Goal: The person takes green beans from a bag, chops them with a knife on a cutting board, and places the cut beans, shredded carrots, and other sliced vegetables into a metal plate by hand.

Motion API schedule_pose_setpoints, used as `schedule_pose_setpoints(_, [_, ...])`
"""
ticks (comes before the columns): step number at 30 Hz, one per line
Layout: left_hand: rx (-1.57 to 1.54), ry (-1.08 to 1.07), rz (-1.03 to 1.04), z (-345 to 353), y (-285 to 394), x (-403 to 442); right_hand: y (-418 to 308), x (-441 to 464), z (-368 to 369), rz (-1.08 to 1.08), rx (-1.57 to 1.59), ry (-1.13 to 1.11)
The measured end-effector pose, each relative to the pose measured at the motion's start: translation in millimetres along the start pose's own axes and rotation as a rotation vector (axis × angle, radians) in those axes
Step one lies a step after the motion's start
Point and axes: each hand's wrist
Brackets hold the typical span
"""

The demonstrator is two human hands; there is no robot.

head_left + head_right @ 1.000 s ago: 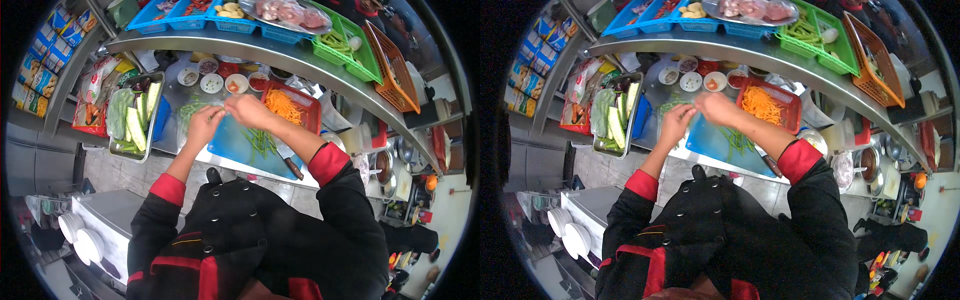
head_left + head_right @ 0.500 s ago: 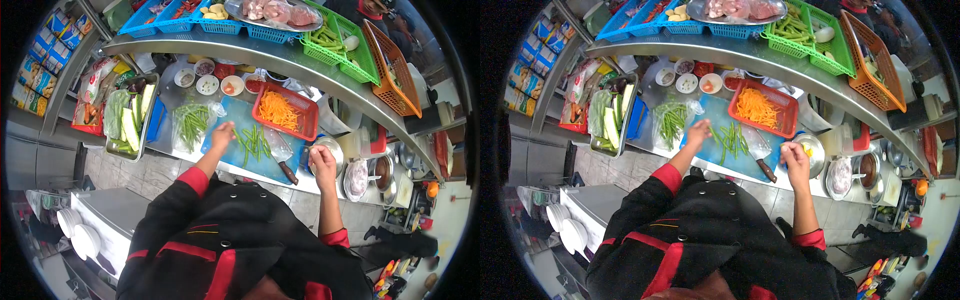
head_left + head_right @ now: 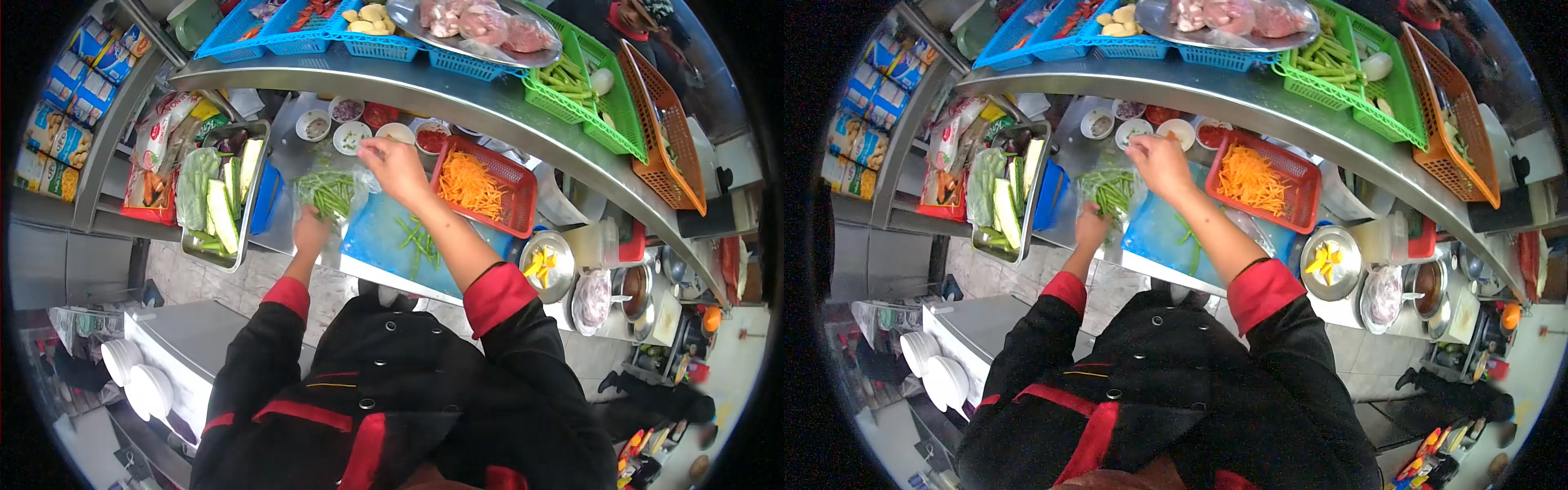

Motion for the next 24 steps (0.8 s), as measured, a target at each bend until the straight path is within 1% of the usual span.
schedule_pose_setpoints(2, [-0.086,0.025,0.06,5,-7,3,-3,4,10,-0.059,0.072,0.052])
schedule_pose_setpoints(3, [-0.098,0.02,0.05,-3,-1,-4,-3,1,12,-0.056,0.062,0.04])
schedule_pose_setpoints(5, [-0.56,-0.165,-0.008,-42,27,-27,-3,-15,11,0.176,0.004,-0.157])
schedule_pose_setpoints(6, [-0.565,-0.175,-0.002,-50,25,-33,4,-19,14,0.183,-0.004,-0.149])
schedule_pose_setpoints(8, [-0.503,-0.272,0.324,-63,21,-51,27,-27,18,0.009,-0.056,-0.217])
schedule_pose_setpoints(9, [-0.509,-0.287,0.337,-80,31,-60,21,-28,8,-0.002,-0.145,-0.316])
schedule_pose_setpoints(10, [-0.518,-0.351,0.355,-104,46,-72,29,-28,5,0.014,-0.154,-0.302])
schedule_pose_setpoints(11, [-0.525,-0.417,0.372,-122,58,-78,44,-28,3,-0.154,-0.236,-0.364])
schedule_pose_setpoints(12, [-0.529,-0.436,0.387,-133,66,-78,52,-30,0,-0.323,-0.318,-0.427])
schedule_pose_setpoints(13, [-0.446,-0.429,0.458,-141,73,-78,46,-33,-9,-0.307,-0.328,-0.415])
schedule_pose_setpoints(15, [-0.33,-0.415,0.588,-147,79,-71,34,-39,-29,-0.098,-0.42,-0.582])
schedule_pose_setpoints(16, [-0.329,-0.418,0.596,-147,81,-67,33,-43,-35,-0.094,-0.421,-0.573])
schedule_pose_setpoints(18, [-0.296,-0.451,0.708,-148,82,-58,33,-53,-45,-0.139,-0.519,-0.437])
schedule_pose_setpoints(19, [-0.292,-0.454,0.71,-149,84,-54,36,-54,-50,-0.137,-0.516,-0.433])
schedule_pose_setpoints(21, [-0.226,-0.474,0.782,-149,90,-47,43,-56,-59,-0.112,-0.658,-0.49])
schedule_pose_setpoints(22, [-0.223,-0.475,0.784,-145,91,-44,46,-60,-62,-0.11,-0.656,-0.487])
schedule_pose_setpoints(24, [-0.264,-0.498,0.823,-134,91,-37,49,-69,-66,-0.113,-0.601,-0.381])
Point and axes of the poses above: each hand's wrist, its own x-axis towards the middle knuckle, its own z-axis out of the palm, y = z × x, and after that the axes turned 6 degrees about z, right-handed
